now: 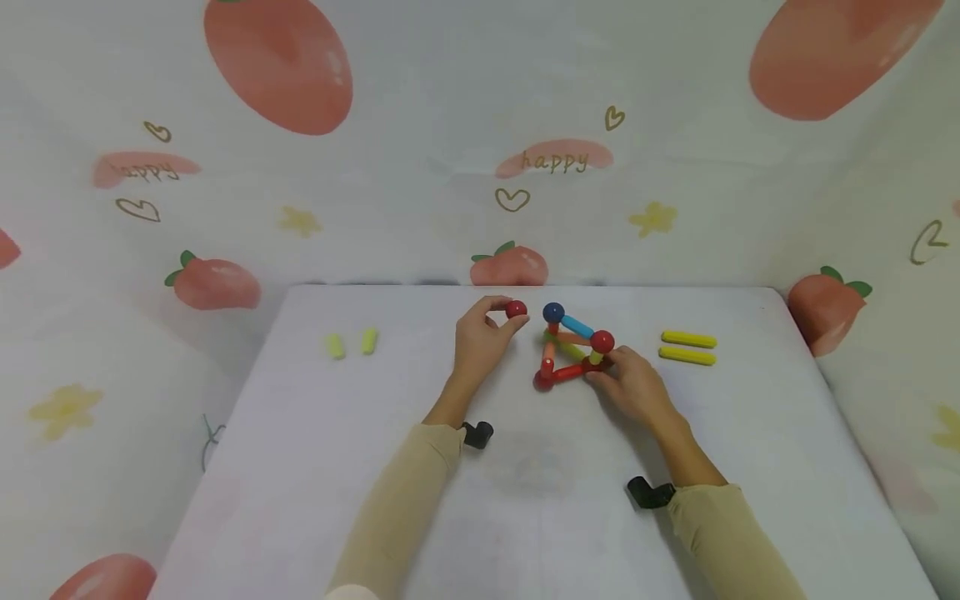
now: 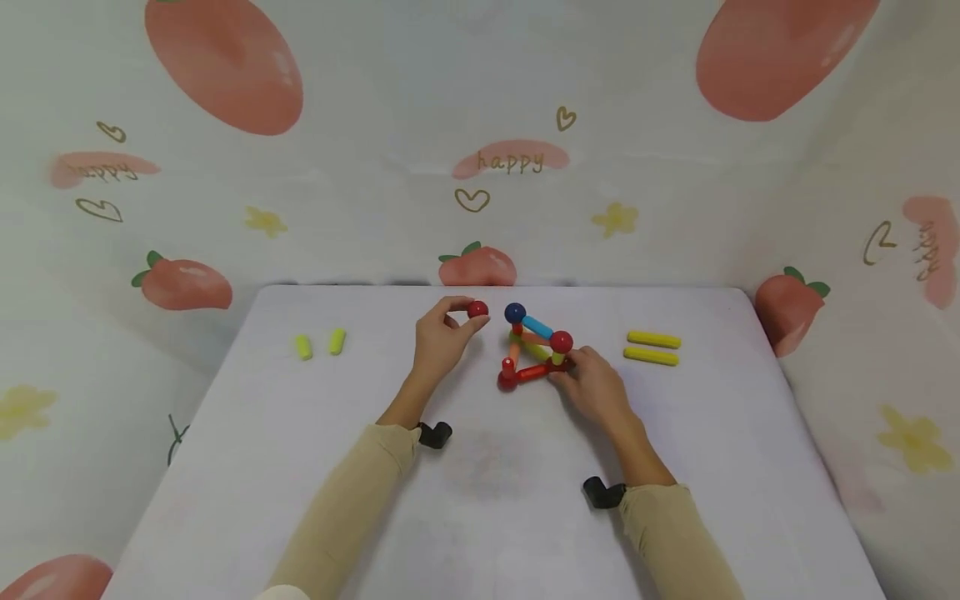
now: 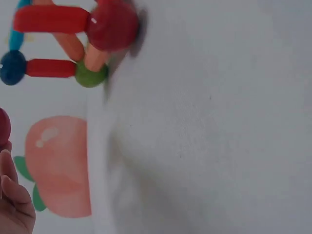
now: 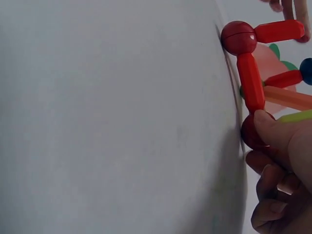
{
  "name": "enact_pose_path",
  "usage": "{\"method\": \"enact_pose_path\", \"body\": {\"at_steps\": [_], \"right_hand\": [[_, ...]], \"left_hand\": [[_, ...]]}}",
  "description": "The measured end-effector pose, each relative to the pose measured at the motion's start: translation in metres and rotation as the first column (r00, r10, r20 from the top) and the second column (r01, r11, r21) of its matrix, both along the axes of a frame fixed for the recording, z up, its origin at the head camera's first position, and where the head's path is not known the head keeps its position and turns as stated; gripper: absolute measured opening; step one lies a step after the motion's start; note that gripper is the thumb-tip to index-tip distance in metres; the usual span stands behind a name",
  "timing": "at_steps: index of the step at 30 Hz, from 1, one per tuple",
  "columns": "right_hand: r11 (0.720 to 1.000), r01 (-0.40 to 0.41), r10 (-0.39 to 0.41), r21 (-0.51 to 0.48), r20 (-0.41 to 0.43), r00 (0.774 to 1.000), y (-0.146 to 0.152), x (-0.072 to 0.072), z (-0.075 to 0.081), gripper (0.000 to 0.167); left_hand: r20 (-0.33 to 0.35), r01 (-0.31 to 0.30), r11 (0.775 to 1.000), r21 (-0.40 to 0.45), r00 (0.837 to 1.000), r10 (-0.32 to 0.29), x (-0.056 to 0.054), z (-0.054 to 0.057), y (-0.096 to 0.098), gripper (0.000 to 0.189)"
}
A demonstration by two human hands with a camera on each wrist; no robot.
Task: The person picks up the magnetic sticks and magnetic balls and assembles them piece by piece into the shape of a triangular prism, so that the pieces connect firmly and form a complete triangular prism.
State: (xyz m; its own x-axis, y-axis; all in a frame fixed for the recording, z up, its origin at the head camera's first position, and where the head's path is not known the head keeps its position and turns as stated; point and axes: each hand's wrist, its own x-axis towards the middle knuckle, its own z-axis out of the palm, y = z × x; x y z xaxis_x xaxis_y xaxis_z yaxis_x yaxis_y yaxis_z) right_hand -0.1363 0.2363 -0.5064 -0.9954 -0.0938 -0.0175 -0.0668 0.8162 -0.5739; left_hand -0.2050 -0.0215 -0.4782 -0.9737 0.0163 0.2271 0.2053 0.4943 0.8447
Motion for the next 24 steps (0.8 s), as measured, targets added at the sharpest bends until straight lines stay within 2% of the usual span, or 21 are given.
{"method": "enact_pose_path", "body": {"at_steps": [3, 7, 10, 16, 24], "right_hand": [[1.000, -0.003, 0.003, 0.003, 0.017, 1.000, 0.000, -0.004, -0.001, 0.038], [1.000, -0.009, 0.009, -0.001, 0.038, 0.999, -0.003, -0.011, -0.003, 0.040], [1.000, -0.014, 0.014, -0.005, 0.048, 0.999, -0.007, -0.015, -0.003, 0.042], [1.000, -0.029, 0.030, -0.010, 0.047, 0.998, -0.013, -0.018, -0.003, 0.044], [0.999, -0.038, 0.038, -0.006, 0.029, 0.999, -0.021, -0.019, 0.000, 0.045]], "left_hand": [[-0.019, 0.016, 0.999, 0.039, 1.000, -0.016, 0.014, 0.002, -0.005, 0.040], [-0.021, 0.078, 0.995, 0.065, 0.997, -0.076, 0.033, 0.007, -0.006, 0.041], [-0.018, 0.112, 0.990, 0.081, 0.994, -0.111, 0.042, 0.008, -0.005, 0.042], [-0.018, 0.131, 0.987, 0.097, 0.991, -0.130, 0.051, 0.004, -0.004, 0.041], [-0.026, 0.139, 0.986, 0.093, 0.990, -0.137, 0.055, 0.001, -0.004, 0.041]]}}
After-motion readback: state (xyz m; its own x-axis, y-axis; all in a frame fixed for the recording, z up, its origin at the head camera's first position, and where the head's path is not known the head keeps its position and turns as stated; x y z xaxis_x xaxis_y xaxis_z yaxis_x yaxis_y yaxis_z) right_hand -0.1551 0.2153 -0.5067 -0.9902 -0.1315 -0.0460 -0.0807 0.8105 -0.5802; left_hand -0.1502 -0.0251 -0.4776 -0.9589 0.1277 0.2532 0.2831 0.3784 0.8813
